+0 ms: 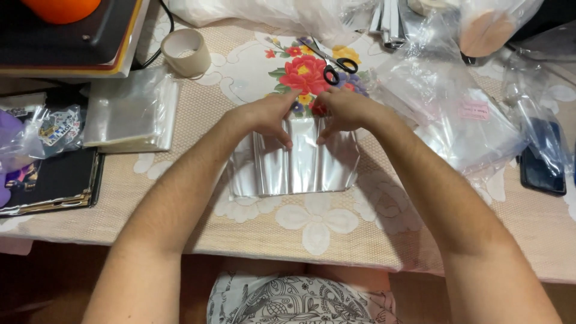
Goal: The person organizes clear and silver plastic packaging bags by hand on a table, moving them into stacks and placing smaller items into the bags.
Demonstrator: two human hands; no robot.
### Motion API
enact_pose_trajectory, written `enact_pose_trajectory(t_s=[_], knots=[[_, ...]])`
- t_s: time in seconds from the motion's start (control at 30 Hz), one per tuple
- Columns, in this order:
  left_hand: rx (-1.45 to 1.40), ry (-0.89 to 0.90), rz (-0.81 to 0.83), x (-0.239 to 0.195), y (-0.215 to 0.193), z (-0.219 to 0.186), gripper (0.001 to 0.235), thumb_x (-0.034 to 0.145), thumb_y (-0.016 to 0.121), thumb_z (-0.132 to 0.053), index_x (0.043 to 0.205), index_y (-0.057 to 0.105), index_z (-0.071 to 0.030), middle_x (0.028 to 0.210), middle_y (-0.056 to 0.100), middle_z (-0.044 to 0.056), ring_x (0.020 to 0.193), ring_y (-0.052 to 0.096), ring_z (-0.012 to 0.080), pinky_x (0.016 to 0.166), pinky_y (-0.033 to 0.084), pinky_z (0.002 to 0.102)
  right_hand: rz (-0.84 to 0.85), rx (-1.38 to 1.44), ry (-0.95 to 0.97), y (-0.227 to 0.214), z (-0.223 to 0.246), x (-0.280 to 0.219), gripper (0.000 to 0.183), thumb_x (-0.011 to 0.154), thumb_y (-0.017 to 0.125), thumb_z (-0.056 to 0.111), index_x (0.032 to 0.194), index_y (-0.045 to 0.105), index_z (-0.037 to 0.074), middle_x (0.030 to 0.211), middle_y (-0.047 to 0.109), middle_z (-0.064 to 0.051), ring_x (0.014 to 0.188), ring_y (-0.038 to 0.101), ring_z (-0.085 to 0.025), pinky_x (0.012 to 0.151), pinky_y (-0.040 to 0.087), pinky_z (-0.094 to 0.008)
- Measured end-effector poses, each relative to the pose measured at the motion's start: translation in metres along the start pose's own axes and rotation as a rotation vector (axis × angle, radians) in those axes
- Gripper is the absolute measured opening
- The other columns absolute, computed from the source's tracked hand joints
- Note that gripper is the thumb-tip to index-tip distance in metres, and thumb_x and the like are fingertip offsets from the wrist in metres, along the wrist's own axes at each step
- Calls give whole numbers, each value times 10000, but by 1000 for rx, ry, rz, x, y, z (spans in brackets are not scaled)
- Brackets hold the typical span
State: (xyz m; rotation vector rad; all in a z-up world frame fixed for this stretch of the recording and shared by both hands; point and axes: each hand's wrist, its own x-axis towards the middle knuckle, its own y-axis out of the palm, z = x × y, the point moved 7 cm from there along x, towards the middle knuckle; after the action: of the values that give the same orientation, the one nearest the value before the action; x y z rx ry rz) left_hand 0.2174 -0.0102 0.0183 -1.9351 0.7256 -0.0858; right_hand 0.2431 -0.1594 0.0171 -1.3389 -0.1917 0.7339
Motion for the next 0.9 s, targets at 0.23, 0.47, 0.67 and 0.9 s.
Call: enact_pose_trajectory(t_s=[0.23,0.47,0.67,0.9], knots=[[124,-148,65,-12,4,-8,1354,591,999,-270,1604,115,-111,1331,613,206,1291,553,403,1090,407,558,176,-181,147,11,-9,18,897,523,946,627,1228,603,190,1151,698,-108,1131,655,-364,949,497,-507],[18,-88,8,-13,4,-14,1391,570,1005,-146,1606,80,-80,1318,578,262,1294,525,442,1105,401,554,133,-101,110,12,-13,12,585,596,919,513,1053,730,200,1023,741,-73,1067,683,-356,861,534,-486],[-13,-61,1,-25,1,-26,1356,609,963,-63,1627,69,-116,1204,642,203,1178,594,411,1034,441,532,89,58,35,16,-15,6,569,654,913,405,1125,713,157,1066,740,-147,1123,657,-401,930,512,-503],[-303,103,-50,0,19,-2,1057,829,833,-125,1627,143,-170,1095,707,146,1075,665,334,927,510,458,-94,254,-33,-2,6,-27,269,788,841,205,1037,765,138,906,777,-102,1009,715,-350,857,529,-443]])
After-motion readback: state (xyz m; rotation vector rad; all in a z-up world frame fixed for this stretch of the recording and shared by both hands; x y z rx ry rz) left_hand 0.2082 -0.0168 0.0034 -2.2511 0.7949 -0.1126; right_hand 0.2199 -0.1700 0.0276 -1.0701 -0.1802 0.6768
